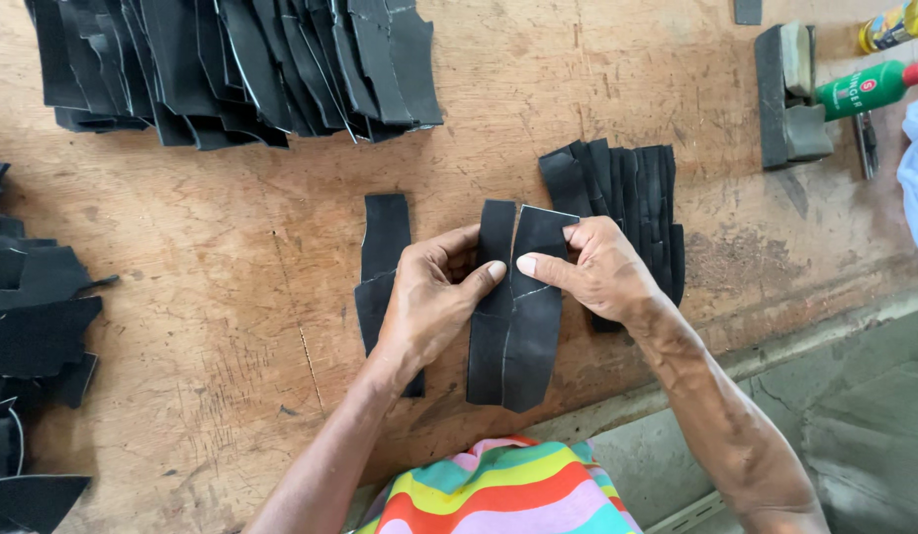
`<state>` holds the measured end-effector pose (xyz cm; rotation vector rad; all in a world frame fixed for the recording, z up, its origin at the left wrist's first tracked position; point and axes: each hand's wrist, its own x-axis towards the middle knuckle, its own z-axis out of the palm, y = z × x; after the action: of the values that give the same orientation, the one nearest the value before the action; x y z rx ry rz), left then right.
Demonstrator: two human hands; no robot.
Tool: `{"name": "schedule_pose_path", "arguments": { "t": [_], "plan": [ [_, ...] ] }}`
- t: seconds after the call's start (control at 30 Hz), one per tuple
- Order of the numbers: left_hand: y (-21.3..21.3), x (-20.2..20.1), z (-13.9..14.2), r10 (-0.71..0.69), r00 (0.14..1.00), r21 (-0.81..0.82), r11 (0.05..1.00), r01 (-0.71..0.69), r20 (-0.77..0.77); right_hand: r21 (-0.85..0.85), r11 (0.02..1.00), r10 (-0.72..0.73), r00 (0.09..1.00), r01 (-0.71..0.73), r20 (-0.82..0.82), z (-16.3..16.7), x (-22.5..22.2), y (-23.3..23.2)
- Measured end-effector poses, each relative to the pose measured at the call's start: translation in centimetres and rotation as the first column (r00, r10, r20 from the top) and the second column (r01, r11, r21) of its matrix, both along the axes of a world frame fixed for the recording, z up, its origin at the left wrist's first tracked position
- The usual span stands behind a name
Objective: The person repeatedly picks up pairs of black leather pieces from a wooden workbench, aligns their edges, and places them back down. The hands handle the pieces one at a time without using any tools.
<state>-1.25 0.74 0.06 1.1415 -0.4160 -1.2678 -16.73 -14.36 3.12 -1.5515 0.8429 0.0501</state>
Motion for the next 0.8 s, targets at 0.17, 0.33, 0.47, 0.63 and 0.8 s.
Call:
{"name": "schedule_pose_path", "arguments": {
  "t": [0.17, 0.33, 0.47, 0.63, 0.8],
  "plan": [
    [-0.1, 0.0, 0.1, -0.004, 0.999, -0.002, 1.000, 0.004, 0.040, 0.016, 1.000, -0.003, 0.999, 0.003, 0.033, -0.6, -0.4, -0.1],
    [-0.1, 0.0, 0.3, -0.002, 0.994, 0.011, 1.000, 0.001, 0.109, 0.015, 1.000, -0.013, 0.999, 0.013, 0.032, -1.0, -0.5, -0.2],
    [-0.1, 0.1, 0.6, -0.001, 0.989, 0.016, 1.000, -0.001, 0.145, -0.001, 1.000, -0.024, 1.000, 0.024, 0.010, -0.9, -0.5, -0.2],
    [-0.2, 0.5, 1.3, -0.019, 0.980, 0.048, 0.999, 0.010, 0.197, -0.011, 1.000, -0.013, 1.000, 0.012, -0.017, -0.5, -0.2, -0.1],
    [0.1, 0.7, 1.8, -0.063, 0.969, 0.109, 0.993, 0.038, 0.238, 0.128, 0.986, 0.101, 0.993, -0.108, 0.057, 0.7, 0.2, -1.2]
  ]
}}
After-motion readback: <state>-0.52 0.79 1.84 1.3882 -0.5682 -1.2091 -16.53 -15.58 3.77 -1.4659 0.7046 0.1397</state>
